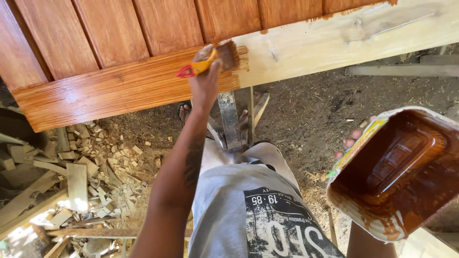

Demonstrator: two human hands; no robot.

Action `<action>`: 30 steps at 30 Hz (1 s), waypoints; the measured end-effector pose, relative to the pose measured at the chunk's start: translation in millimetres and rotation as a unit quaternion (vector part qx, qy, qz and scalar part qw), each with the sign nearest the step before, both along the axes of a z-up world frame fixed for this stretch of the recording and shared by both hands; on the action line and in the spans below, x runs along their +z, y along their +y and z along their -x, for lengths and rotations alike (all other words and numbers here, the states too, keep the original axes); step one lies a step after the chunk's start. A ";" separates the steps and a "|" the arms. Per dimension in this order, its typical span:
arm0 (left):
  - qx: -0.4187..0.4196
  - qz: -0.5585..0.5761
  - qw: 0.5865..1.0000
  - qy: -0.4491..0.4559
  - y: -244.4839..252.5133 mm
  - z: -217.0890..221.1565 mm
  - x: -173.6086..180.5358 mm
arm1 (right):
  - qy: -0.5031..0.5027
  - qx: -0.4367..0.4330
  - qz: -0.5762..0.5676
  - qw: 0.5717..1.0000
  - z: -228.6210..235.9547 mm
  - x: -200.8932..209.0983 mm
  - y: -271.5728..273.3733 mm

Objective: Stain the surface of a wooden door using a brush and a container of wood stain.

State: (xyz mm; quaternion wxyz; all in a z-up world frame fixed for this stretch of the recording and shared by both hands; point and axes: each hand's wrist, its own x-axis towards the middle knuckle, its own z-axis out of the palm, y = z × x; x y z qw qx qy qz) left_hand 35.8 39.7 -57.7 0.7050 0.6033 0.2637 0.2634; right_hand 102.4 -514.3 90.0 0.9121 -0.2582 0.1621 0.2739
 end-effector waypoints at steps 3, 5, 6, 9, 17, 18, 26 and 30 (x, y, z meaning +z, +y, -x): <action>0.008 -0.030 0.999 0.038 0.2 -9.6 1.3 | -0.001 0.007 0.007 1.000 -3.0 -14.7 -1.9; 0.017 -0.061 0.996 0.057 9.6 -8.8 7.1 | -0.005 0.009 0.013 1.000 -4.5 -16.3 0.6; 0.025 -0.068 0.992 0.101 16.7 -7.7 13.0 | -0.009 0.009 0.016 1.000 -4.9 -14.7 2.9; 0.032 -0.061 0.981 0.182 37.7 5.3 20.0 | -0.013 0.006 0.029 0.999 2.4 -10.6 5.9; 0.085 -0.070 0.991 0.076 106.6 74.8 4.9 | -0.017 0.031 0.049 0.998 19.2 -16.6 51.6; 0.088 -0.101 0.986 0.100 117.3 87.6 5.9 | -0.015 0.036 0.052 0.998 23.4 -16.3 61.1; 0.113 -0.117 0.979 0.124 218.0 179.2 -3.7 | -0.018 0.084 0.067 0.994 44.0 1.7 159.8; 0.124 -0.131 0.968 0.172 268.9 232.4 0.6 | 0.011 0.073 -0.004 0.997 58.8 12.5 215.5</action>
